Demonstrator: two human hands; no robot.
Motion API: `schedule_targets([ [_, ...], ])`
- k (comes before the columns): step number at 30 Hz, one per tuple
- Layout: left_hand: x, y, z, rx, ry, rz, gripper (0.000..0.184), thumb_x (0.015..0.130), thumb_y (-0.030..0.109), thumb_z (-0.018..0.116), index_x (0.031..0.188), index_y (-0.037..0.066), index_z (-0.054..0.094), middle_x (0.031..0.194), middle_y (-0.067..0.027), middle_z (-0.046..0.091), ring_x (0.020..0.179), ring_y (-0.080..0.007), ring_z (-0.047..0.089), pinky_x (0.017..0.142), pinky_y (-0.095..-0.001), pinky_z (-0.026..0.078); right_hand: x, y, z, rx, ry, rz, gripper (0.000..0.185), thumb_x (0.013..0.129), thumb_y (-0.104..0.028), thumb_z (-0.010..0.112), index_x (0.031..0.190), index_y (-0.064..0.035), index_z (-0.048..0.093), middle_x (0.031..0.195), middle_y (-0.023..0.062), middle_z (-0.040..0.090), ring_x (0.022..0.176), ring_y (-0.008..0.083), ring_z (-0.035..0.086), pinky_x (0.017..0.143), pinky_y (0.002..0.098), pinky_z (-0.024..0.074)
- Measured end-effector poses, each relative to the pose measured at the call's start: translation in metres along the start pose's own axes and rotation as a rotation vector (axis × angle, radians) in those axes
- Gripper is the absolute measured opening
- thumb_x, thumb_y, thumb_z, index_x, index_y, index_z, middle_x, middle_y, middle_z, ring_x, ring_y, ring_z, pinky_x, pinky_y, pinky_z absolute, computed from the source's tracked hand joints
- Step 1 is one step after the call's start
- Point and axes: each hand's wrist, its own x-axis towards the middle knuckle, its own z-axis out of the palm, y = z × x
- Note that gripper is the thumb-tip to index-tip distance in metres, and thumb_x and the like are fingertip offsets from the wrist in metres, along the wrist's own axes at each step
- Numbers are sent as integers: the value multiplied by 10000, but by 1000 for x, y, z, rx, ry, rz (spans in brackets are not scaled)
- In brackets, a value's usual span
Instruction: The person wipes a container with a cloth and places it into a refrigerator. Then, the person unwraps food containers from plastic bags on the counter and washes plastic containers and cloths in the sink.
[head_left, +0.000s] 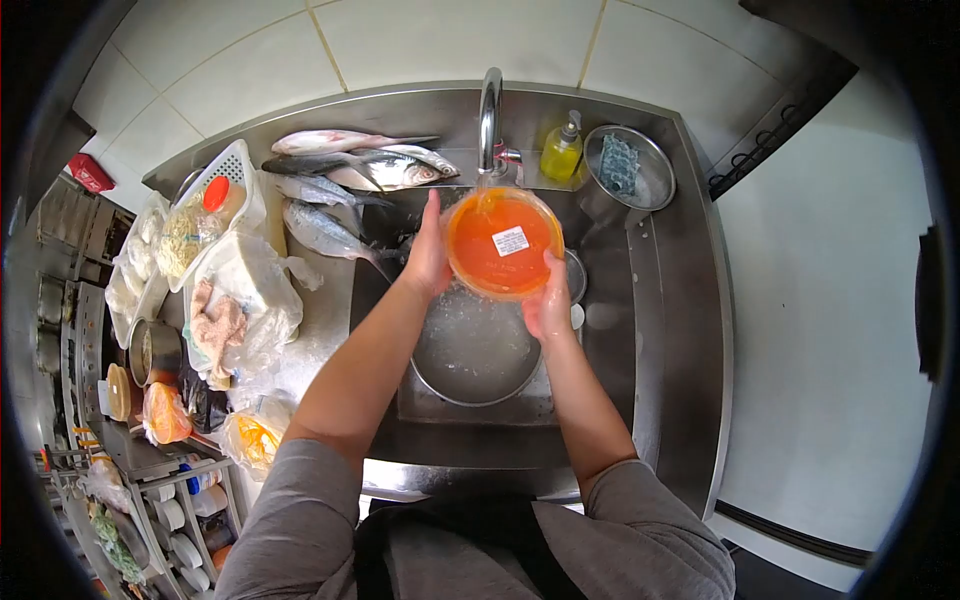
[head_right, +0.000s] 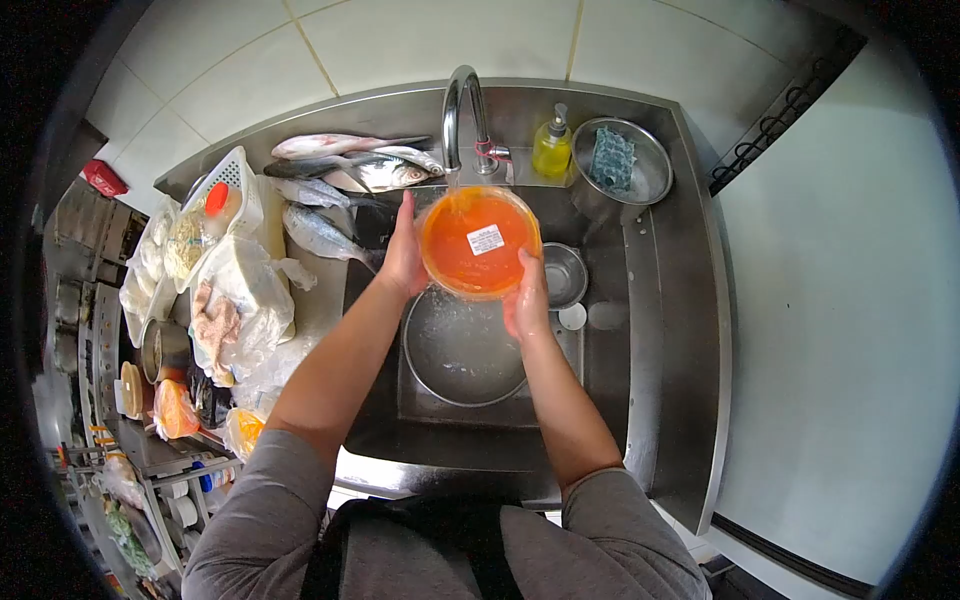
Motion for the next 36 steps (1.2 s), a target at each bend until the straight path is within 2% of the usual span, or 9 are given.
schedule_targets([
  [4, 26, 25, 3, -23, -334, -217, 676, 938, 557, 251, 1279, 13, 464, 1251, -143, 533, 1173, -261, 497, 1012, -350, 360, -19, -10, 0, 12, 61, 23, 484, 919, -384, 432, 1290, -74, 415, 1302, 77, 480, 1207, 219, 449, 1008, 394, 341],
  [9, 25, -9, -8, 335, -3, -109, 446, 958, 392, 379, 1195, 43, 523, 1172, -118, 580, 1052, -230, 578, 905, -346, 460, -32, -23, 17, 67, 57, 39, 472, 925, -382, 418, 1281, -73, 423, 1284, 80, 492, 1194, 220, 461, 995, 388, 355],
  [12, -1, -30, -3, -71, 45, -286, 433, 966, 375, 358, 1222, 60, 509, 1218, -109, 557, 1099, -228, 548, 943, -365, 432, -30, -27, 23, 95, 34, -7, 466, 928, -383, 415, 1277, -73, 426, 1272, 79, 498, 1184, 215, 469, 988, 382, 362],
  [15, -28, -56, 7, -392, -45, -98, 421, 974, 348, 343, 1260, 67, 473, 1266, -94, 526, 1158, -222, 504, 987, -377, 392, -23, -28, 31, 73, 25, -52, 461, 932, -380, 415, 1276, -75, 427, 1265, 76, 502, 1182, 210, 470, 985, 377, 365],
  [17, -43, -59, 24, -484, 81, 128, 432, 982, 349, 314, 1293, 75, 436, 1300, -83, 498, 1197, -217, 469, 1016, -385, 357, -18, -28, 33, 50, 13, -70, 458, 933, -378, 416, 1276, -75, 427, 1264, 73, 503, 1184, 208, 469, 985, 374, 365],
  [22, -26, -35, 2, -257, 161, 73, 490, 981, 416, 281, 1291, 71, 437, 1297, -89, 501, 1188, -225, 481, 1006, -386, 367, -7, -26, 29, -35, 24, -35, 454, 937, -372, 425, 1279, -74, 424, 1262, 73, 503, 1182, 202, 475, 977, 372, 383],
  [27, -8, 35, -9, 104, -173, -271, 605, 918, 551, 377, 1266, 65, 470, 1272, -124, 518, 1187, -246, 489, 1015, -395, 358, -1, -24, 25, -135, 7, 50, 459, 931, -390, 433, 1254, -65, 450, 1225, 79, 534, 1125, 197, 524, 944, 363, 424],
  [31, -22, 51, -20, 435, -133, -404, 563, 889, 448, 505, 1290, 59, 442, 1268, -128, 526, 1151, -219, 524, 988, -389, 397, -2, -32, 37, -144, -1, 226, 457, 922, -420, 444, 1191, -55, 507, 1164, 77, 573, 1074, 191, 556, 904, 354, 454],
  [36, -54, 49, -27, 293, -80, -263, 551, 888, 400, 491, 1311, 59, 400, 1284, -133, 505, 1141, -258, 530, 943, -449, 430, 34, -26, 35, -153, -94, 299, 444, 921, -418, 456, 1148, -46, 543, 1100, 74, 600, 1023, 174, 573, 859, 331, 467],
])
